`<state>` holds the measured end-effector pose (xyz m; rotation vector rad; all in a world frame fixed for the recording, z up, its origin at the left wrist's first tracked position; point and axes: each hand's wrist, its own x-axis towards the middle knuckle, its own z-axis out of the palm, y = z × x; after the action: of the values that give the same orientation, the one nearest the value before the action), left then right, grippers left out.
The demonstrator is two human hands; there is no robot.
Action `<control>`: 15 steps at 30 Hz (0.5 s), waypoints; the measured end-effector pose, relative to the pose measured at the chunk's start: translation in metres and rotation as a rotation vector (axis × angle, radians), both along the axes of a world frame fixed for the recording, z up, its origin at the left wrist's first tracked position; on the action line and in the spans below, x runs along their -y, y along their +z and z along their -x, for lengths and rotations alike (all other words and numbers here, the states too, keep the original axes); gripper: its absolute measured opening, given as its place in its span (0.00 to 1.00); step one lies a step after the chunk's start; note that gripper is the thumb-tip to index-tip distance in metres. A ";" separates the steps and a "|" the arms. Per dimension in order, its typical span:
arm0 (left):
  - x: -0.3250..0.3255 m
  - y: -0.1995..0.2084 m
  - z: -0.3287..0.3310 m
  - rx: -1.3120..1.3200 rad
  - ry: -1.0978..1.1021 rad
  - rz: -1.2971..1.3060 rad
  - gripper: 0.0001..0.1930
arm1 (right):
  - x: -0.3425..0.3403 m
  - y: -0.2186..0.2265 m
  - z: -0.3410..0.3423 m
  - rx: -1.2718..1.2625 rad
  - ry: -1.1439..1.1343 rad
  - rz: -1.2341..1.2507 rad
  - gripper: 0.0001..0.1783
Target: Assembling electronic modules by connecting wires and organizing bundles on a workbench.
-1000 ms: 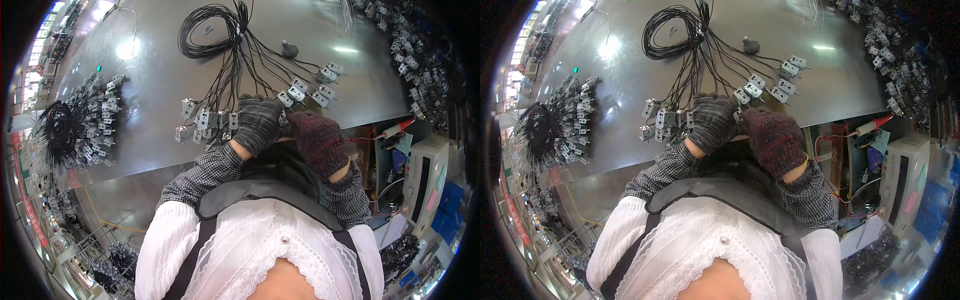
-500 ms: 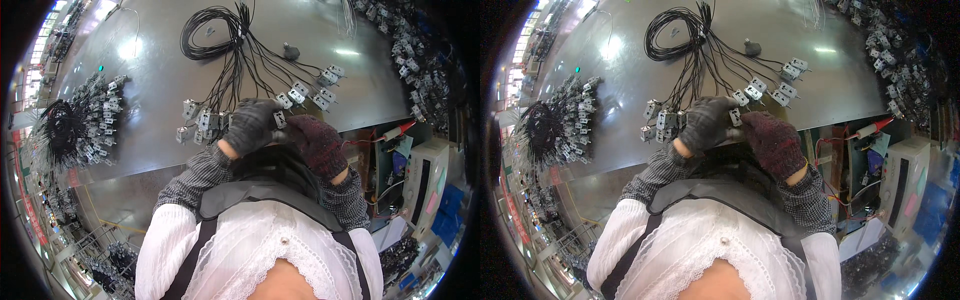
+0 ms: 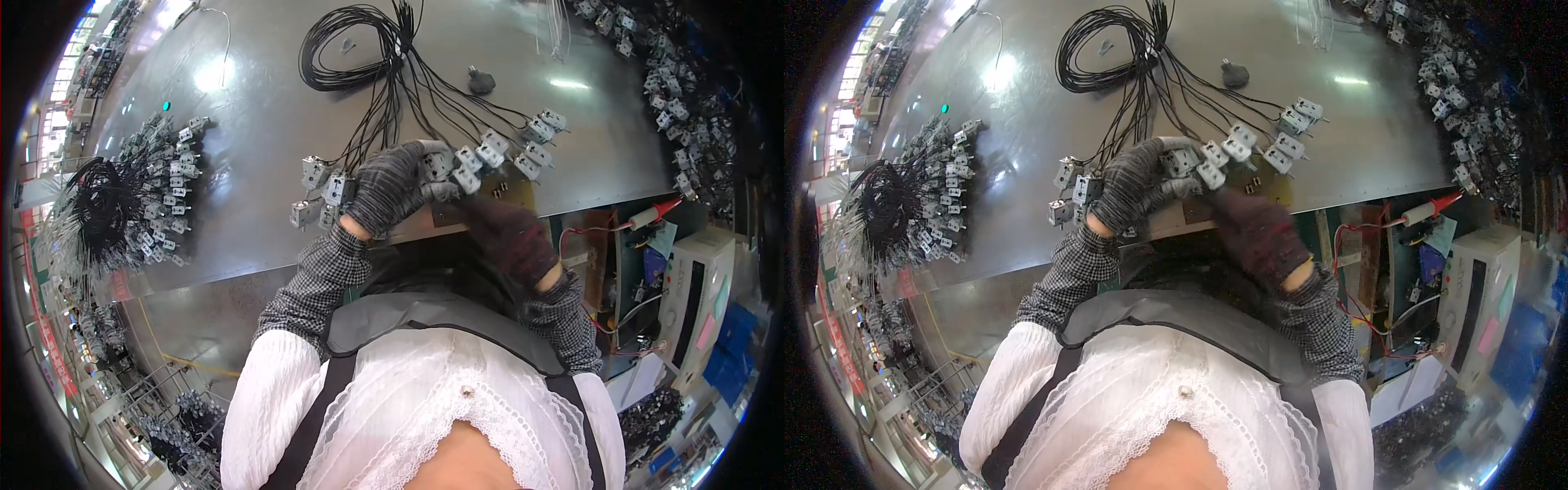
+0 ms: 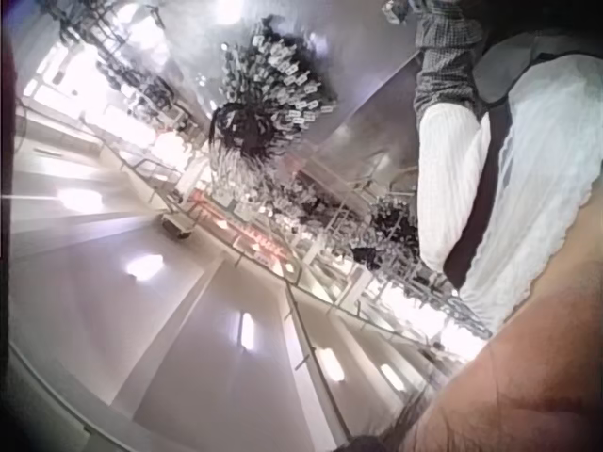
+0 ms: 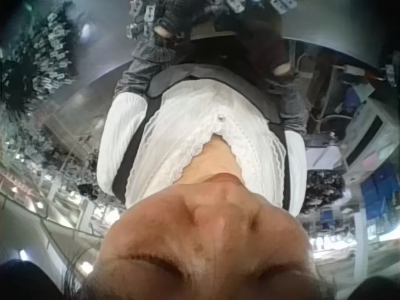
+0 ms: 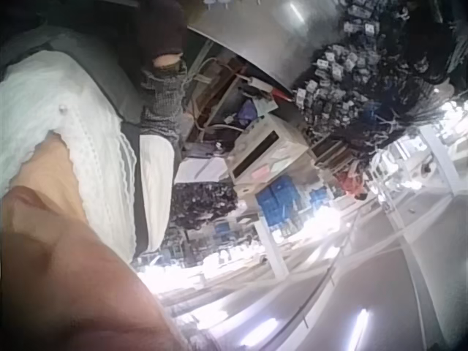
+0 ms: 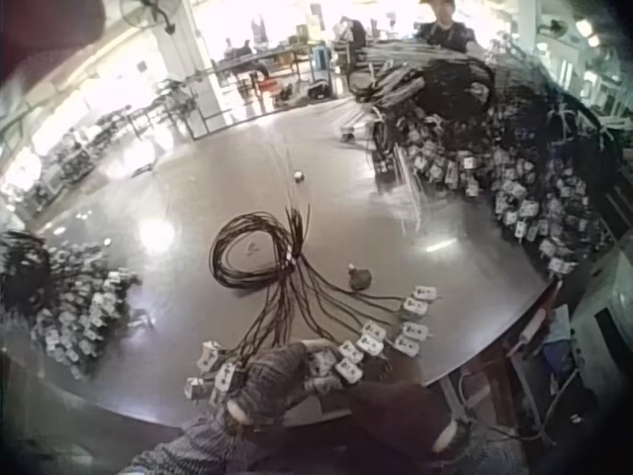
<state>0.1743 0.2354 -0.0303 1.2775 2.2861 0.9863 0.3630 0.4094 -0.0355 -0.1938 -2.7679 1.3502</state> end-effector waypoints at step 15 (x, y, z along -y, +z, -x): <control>-0.015 -0.001 -0.012 -0.207 -0.162 0.151 0.25 | -0.028 -0.002 0.007 -0.045 -0.197 -0.089 0.13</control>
<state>0.1866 0.2503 -0.0317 1.5323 2.3106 0.6409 0.3558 0.4370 -0.0371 -0.4141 -2.6818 1.1679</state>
